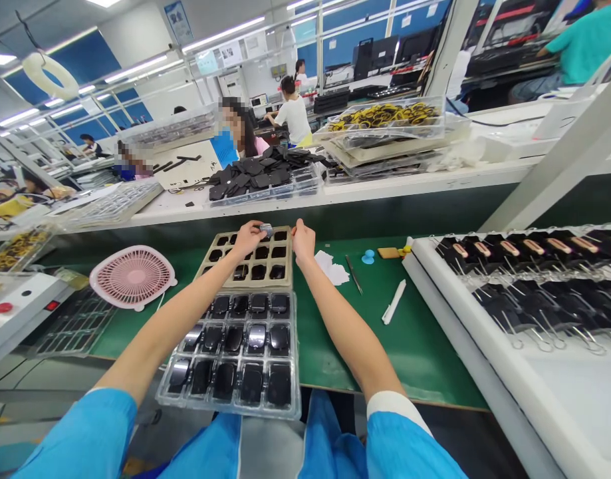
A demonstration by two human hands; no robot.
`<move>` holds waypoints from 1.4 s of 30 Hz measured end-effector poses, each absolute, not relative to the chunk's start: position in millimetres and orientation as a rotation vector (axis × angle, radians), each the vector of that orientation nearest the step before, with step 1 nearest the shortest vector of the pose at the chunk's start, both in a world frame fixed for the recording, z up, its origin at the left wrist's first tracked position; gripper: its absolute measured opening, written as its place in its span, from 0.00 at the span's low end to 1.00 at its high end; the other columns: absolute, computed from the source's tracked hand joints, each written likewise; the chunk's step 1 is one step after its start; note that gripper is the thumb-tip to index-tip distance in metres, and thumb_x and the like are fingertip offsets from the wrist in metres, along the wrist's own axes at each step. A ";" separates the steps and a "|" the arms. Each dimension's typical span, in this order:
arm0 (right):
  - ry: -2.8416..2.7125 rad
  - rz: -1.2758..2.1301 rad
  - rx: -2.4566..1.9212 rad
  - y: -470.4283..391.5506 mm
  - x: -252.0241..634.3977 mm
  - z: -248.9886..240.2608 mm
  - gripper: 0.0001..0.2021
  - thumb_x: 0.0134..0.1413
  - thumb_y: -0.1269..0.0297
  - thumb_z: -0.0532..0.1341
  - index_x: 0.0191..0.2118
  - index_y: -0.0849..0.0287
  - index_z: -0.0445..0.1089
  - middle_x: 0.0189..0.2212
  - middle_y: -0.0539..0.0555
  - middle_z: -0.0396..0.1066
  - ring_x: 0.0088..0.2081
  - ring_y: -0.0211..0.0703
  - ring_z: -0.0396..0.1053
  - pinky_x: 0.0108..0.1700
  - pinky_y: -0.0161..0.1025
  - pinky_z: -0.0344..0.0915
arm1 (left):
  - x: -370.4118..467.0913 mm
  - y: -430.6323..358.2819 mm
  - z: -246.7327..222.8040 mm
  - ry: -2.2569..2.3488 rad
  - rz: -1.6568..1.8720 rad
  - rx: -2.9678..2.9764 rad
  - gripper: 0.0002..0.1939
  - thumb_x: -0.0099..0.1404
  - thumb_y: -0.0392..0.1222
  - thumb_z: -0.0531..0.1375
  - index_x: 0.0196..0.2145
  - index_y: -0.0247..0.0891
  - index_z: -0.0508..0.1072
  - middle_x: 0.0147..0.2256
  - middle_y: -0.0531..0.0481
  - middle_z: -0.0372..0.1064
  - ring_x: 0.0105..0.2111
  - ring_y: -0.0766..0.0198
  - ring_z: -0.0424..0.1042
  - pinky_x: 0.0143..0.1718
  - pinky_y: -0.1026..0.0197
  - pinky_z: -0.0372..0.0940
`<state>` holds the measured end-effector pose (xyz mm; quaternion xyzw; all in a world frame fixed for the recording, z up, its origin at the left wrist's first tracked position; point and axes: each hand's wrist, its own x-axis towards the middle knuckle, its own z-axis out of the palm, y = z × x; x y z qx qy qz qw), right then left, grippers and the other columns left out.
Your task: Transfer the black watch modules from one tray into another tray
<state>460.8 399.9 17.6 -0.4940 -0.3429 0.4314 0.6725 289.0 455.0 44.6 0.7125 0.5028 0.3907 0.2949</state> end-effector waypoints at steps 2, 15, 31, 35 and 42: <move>-0.641 1.094 -0.999 401.7 464.0 19.9 0.25 0.73 0.47 0.52 0.25 0.52 0.51 0.16 0.42 0.44 0.18 0.34 0.40 0.21 0.36 0.41 | 285.0 473.7 40.5 1.519 0.884 2.049 0.18 0.66 0.37 0.65 0.53 0.34 0.77 0.36 0.44 0.79 0.41 0.53 0.79 0.46 0.55 0.71; -0.652 1.169 -0.934 398.6 461.3 25.9 0.28 0.72 0.47 0.59 0.24 0.55 0.53 0.17 0.43 0.49 0.17 0.29 0.41 0.18 0.34 0.39 | 228.6 523.6 27.0 1.888 0.463 2.286 0.17 0.66 0.38 0.62 0.51 0.33 0.80 0.50 0.33 0.78 0.55 0.41 0.76 0.60 0.48 0.68; -0.918 1.091 -1.119 392.7 451.3 29.6 0.30 0.71 0.39 0.54 0.23 0.56 0.64 0.15 0.46 0.52 0.19 0.35 0.49 0.23 0.37 0.47 | 236.4 459.7 62.1 1.263 1.108 1.962 0.11 0.63 0.43 0.68 0.41 0.37 0.79 0.36 0.44 0.77 0.36 0.56 0.78 0.43 0.53 0.74; -1.215 0.796 -1.166 382.1 438.3 30.3 0.33 0.71 0.37 0.49 0.25 0.57 0.70 0.19 0.53 0.67 0.28 0.43 0.67 0.34 0.39 0.60 | 265.8 416.2 74.8 1.060 1.106 1.808 0.17 0.56 0.48 0.74 0.40 0.36 0.80 0.30 0.48 0.77 0.29 0.60 0.76 0.37 0.55 0.75; -1.094 0.762 -1.103 385.6 431.9 25.7 0.24 0.69 0.43 0.54 0.27 0.54 0.63 0.22 0.50 0.64 0.26 0.41 0.62 0.27 0.38 0.57 | 287.3 397.8 75.0 1.030 1.090 1.765 0.15 0.55 0.46 0.75 0.37 0.36 0.79 0.28 0.48 0.76 0.28 0.60 0.76 0.35 0.56 0.75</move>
